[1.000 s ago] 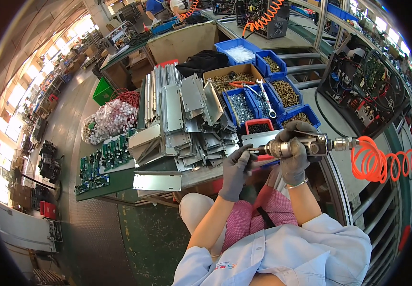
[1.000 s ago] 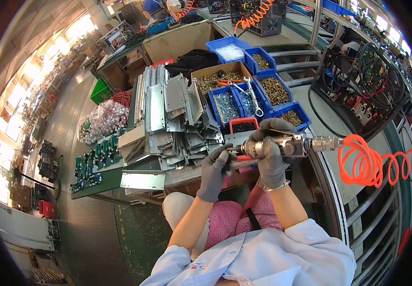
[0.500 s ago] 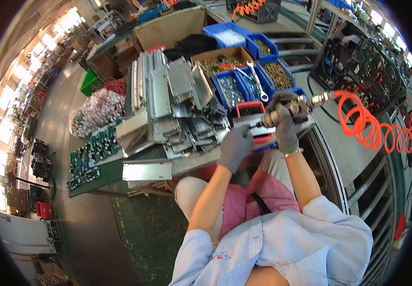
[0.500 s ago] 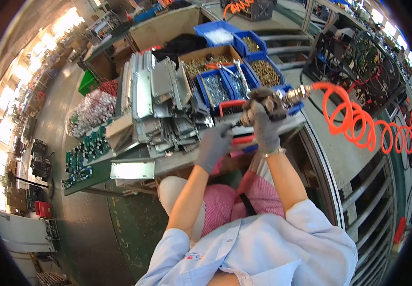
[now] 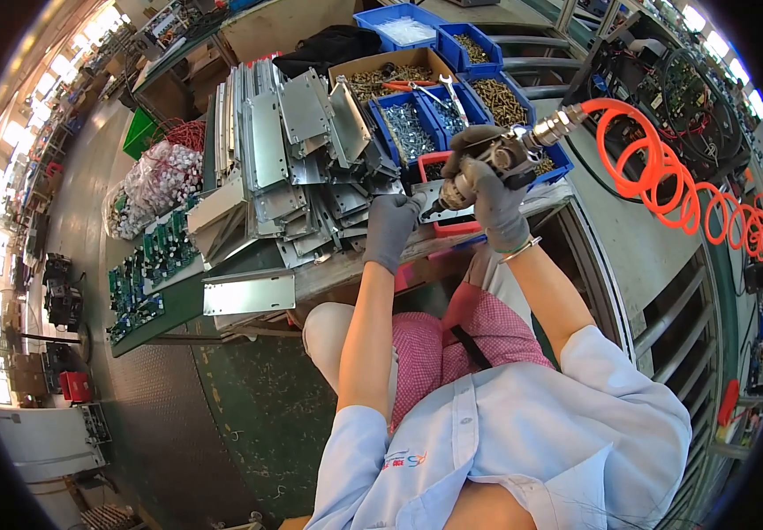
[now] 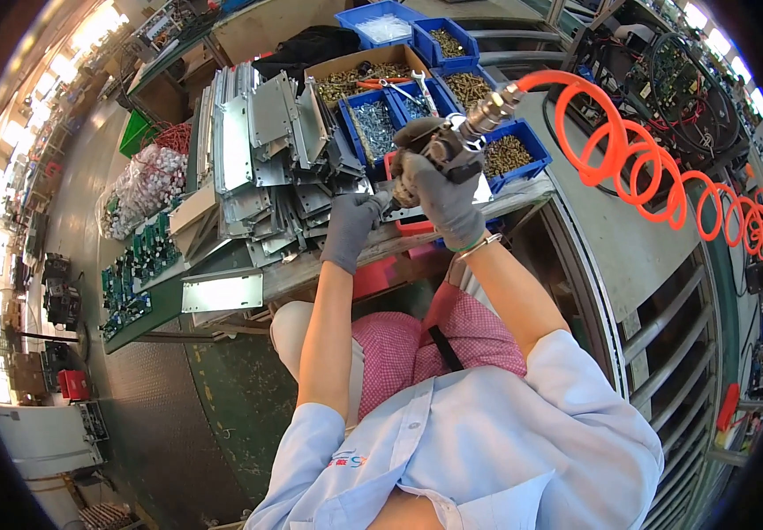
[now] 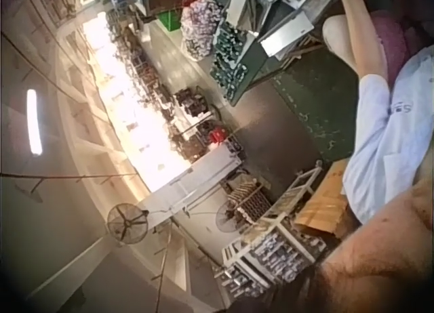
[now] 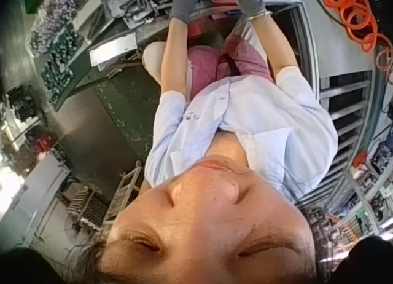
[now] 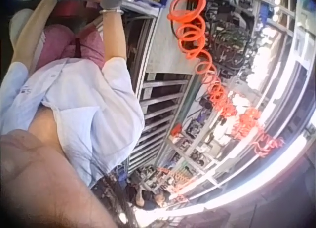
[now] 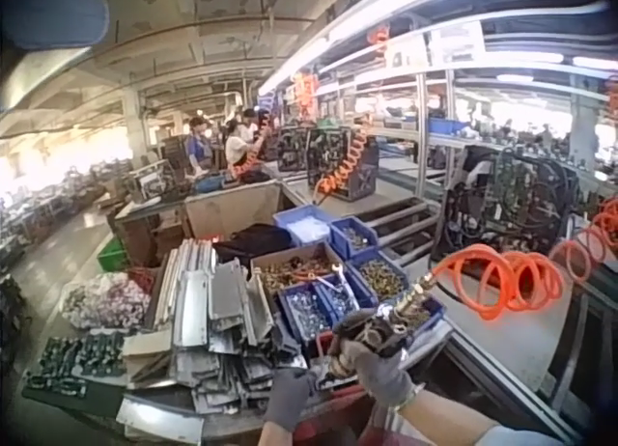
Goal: The person assembles small mechanical subassemblies by hand using pins and screws from plastic bins, then fastens them with a pneumatic screwdriver.
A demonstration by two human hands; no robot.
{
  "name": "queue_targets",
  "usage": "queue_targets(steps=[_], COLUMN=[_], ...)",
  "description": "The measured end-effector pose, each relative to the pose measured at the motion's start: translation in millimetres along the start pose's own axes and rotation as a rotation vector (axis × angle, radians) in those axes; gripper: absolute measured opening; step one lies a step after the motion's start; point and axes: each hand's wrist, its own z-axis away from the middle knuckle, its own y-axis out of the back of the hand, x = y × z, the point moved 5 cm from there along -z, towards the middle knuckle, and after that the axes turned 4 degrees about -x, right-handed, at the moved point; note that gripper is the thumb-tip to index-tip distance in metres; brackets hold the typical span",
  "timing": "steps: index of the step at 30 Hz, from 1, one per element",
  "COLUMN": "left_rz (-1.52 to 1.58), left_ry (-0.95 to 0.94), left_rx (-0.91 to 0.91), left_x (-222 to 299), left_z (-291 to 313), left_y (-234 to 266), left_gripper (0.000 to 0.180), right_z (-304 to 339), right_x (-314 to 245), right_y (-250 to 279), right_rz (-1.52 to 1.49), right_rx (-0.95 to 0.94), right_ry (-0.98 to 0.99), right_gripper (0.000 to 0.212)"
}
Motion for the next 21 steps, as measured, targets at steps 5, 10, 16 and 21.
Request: queue_targets(steps=[5, 10, 16, 21], left_rz=[0.023, 0.059, 0.084, 0.047], left_ry=[-0.017, -0.034, -0.047, -0.036], left_rx=[0.02, 0.043, 0.074, 0.111], left_x=[1, 5, -4, -14], left_z=[1, 3, -3, -6], left_y=[-2, -1, -4, -4], left_gripper=[0.036, 0.023, 0.018, 0.019], right_z=[-6, -18, -22, -24], right_x=[-4, 7, 6, 9], right_y=[-20, -40, -44, -46], right_rz=[0.079, 0.108, 0.138, 0.129], right_rx=[-0.131, -0.293, -0.31, -0.365], right_ry=[-0.071, -0.084, -0.17, -0.149], right_gripper=[0.013, 0.013, 0.015, 0.016])
